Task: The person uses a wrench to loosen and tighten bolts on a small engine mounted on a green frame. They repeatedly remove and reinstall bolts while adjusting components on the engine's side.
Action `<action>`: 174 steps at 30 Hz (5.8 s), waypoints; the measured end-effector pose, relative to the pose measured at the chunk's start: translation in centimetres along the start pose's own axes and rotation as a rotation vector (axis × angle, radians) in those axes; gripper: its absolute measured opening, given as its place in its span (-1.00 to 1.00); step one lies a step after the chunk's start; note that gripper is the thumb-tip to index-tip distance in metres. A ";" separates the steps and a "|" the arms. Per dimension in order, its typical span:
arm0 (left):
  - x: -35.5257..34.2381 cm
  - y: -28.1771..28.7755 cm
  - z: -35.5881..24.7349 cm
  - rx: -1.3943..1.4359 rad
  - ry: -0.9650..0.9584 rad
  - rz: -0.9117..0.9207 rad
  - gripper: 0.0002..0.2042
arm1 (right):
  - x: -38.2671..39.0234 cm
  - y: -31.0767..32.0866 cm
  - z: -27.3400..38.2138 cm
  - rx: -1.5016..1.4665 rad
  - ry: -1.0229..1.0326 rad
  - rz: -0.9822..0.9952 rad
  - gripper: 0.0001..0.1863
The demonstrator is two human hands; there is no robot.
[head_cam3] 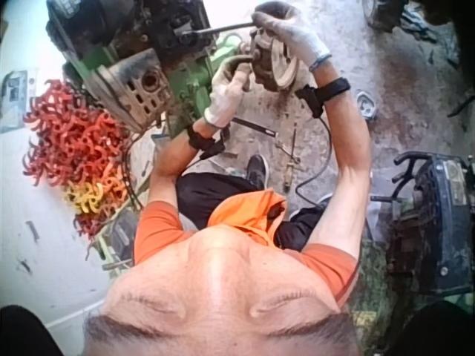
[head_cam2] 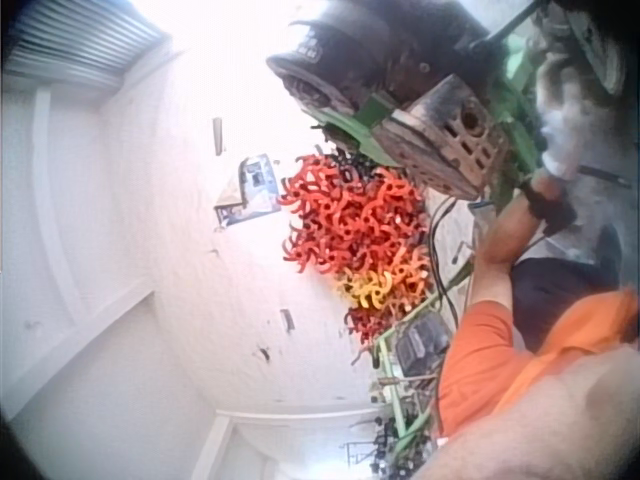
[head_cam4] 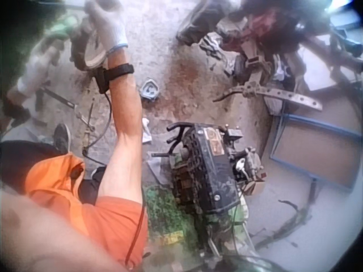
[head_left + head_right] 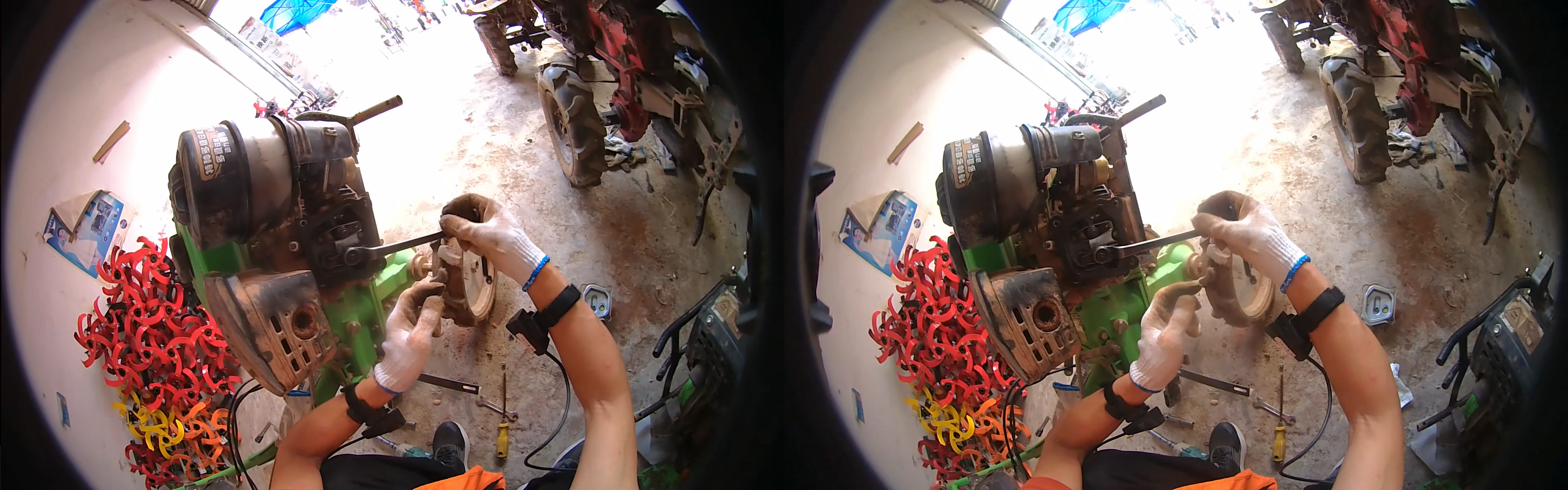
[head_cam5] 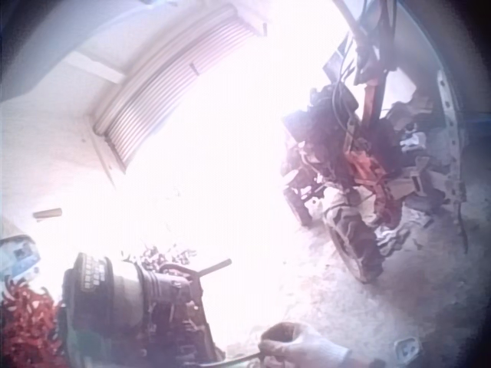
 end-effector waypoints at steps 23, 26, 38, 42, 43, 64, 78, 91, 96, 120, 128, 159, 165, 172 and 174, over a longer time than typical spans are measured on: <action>-1.9 -0.8 -1.0 0.236 -0.033 0.019 -0.60 | -2.3 -1.1 8.5 -0.300 0.304 -0.142 -0.64; -1.9 -0.6 -1.3 0.231 -0.042 0.013 -0.60 | -2.6 -0.9 7.1 -0.331 0.203 -0.132 -0.58; -0.1 -1.2 -5.4 -0.056 -0.493 0.063 -0.54 | 2.4 -2.5 0.7 -0.245 0.029 0.016 -0.66; 0.2 -0.7 -5.9 -0.147 -0.540 -0.003 -0.65 | 2.6 -2.4 -1.0 -0.149 0.008 0.101 -0.73; 0.2 -0.4 -5.9 -0.081 -0.503 0.002 -0.67 | 2.6 -2.4 -1.3 -0.130 -0.001 0.141 -0.77; -5.6 -2.5 -7.8 0.460 -0.101 -0.141 -0.49 | -2.8 -1.6 8.9 0.037 0.306 -0.244 -0.60; -7.4 -3.6 -8.7 0.733 -0.054 -0.042 -0.36 | -6.6 -5.8 14.2 0.319 0.521 -0.235 -0.39; -6.0 -3.9 -6.4 0.626 0.016 -0.006 -0.39 | -4.8 -1.1 7.0 0.209 0.264 -0.193 -0.59; -3.8 -4.0 -0.2 0.249 0.150 -0.005 -0.56 | -0.3 0.0 -1.0 0.337 -0.015 0.139 -0.63; 2.8 0.8 1.0 -0.007 -0.268 -0.015 -0.73 | 8.0 -9.1 5.7 0.206 0.472 0.167 -0.58; 1.5 -1.2 2.6 -0.385 -0.466 0.119 -0.62 | 8.6 -11.2 7.7 0.563 0.695 0.064 -0.73; 1.9 -3.6 7.7 0.067 0.150 0.248 -0.68 | 4.3 -15.9 14.0 1.247 1.355 0.415 -0.72; 2.0 -4.2 7.7 0.064 0.193 0.264 -0.69 | 4.6 -16.4 15.2 1.248 1.477 0.471 -0.75; 2.2 -5.2 6.8 0.063 0.181 0.340 -0.69 | 4.4 -17.6 15.1 1.417 1.432 0.543 -0.79; 2.1 -5.3 6.6 0.071 0.172 0.347 -0.69 | 4.1 -17.8 15.0 1.408 1.434 0.587 -0.78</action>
Point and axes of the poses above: each hand's wrist, its own x-axis away from the middle knuckle, its own y-axis out of the back of the hand, z = x × y, the point moved 10 cm from there along -x, towards the middle knuckle, and after that the axes turned 6 degrees about -z, right-handed, at the moved point
